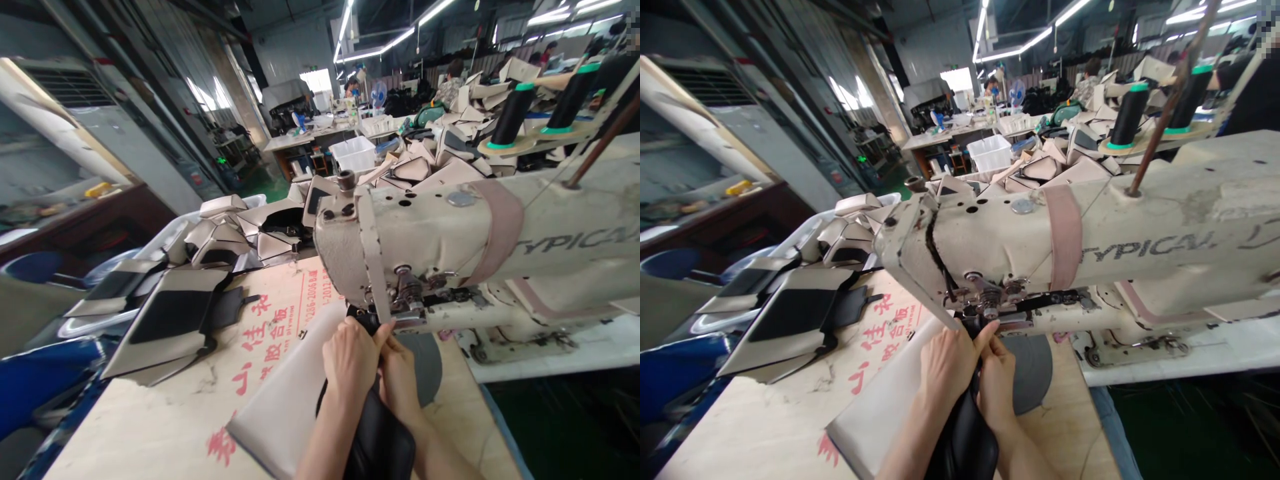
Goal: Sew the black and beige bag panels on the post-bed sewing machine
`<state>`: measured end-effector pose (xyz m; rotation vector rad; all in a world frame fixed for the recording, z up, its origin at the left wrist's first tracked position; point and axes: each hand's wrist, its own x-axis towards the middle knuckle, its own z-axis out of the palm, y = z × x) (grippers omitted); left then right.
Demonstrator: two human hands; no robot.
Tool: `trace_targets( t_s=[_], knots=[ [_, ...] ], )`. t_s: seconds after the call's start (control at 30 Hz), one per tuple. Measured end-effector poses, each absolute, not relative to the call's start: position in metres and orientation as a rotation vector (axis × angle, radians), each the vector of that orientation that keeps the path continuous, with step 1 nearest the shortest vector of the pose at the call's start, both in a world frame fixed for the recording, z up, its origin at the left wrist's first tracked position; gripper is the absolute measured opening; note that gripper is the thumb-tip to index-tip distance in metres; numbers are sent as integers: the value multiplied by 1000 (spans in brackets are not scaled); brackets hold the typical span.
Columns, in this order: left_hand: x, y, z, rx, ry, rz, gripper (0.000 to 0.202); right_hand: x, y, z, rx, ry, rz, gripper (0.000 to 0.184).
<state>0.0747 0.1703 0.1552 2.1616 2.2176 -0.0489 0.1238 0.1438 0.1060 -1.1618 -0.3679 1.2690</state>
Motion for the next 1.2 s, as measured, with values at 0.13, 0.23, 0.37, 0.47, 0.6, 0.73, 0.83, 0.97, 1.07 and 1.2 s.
trace_targets(
  t_s=[0.13, 0.23, 0.37, 0.47, 0.6, 0.73, 0.83, 0.97, 1.07, 1.2],
  knots=[
    [71, 172, 152, 2081, 2207, 48, 43, 122, 146, 99, -997, -220, 1436, 29],
    [65, 173, 149, 1964, 2088, 160, 39, 123, 147, 97, -973, -205, 1453, 27],
    [62, 175, 148, 1891, 2037, 267, 36, 127, 147, 99, -1013, -228, 1431, 27],
    [62, 177, 148, 1870, 2031, 282, 36, 129, 146, 101, -1022, -271, 1410, 27],
    [61, 179, 146, 1870, 2025, 325, 39, 131, 145, 104, -1018, -264, 1415, 27],
    [55, 180, 144, 1883, 1966, 335, 44, 131, 144, 102, -1052, -276, 1404, 28],
    [50, 181, 143, 1917, 1879, 308, 46, 132, 144, 101, -1063, -292, 1399, 29],
    [48, 182, 144, 1941, 1854, 289, 46, 132, 143, 105, -1042, -252, 1419, 32],
    [49, 181, 145, 1904, 1887, 291, 45, 133, 142, 109, -1077, -255, 1426, 34],
    [52, 181, 146, 1881, 1906, 316, 45, 133, 141, 113, -1143, -318, 1370, 38]
  ],
)
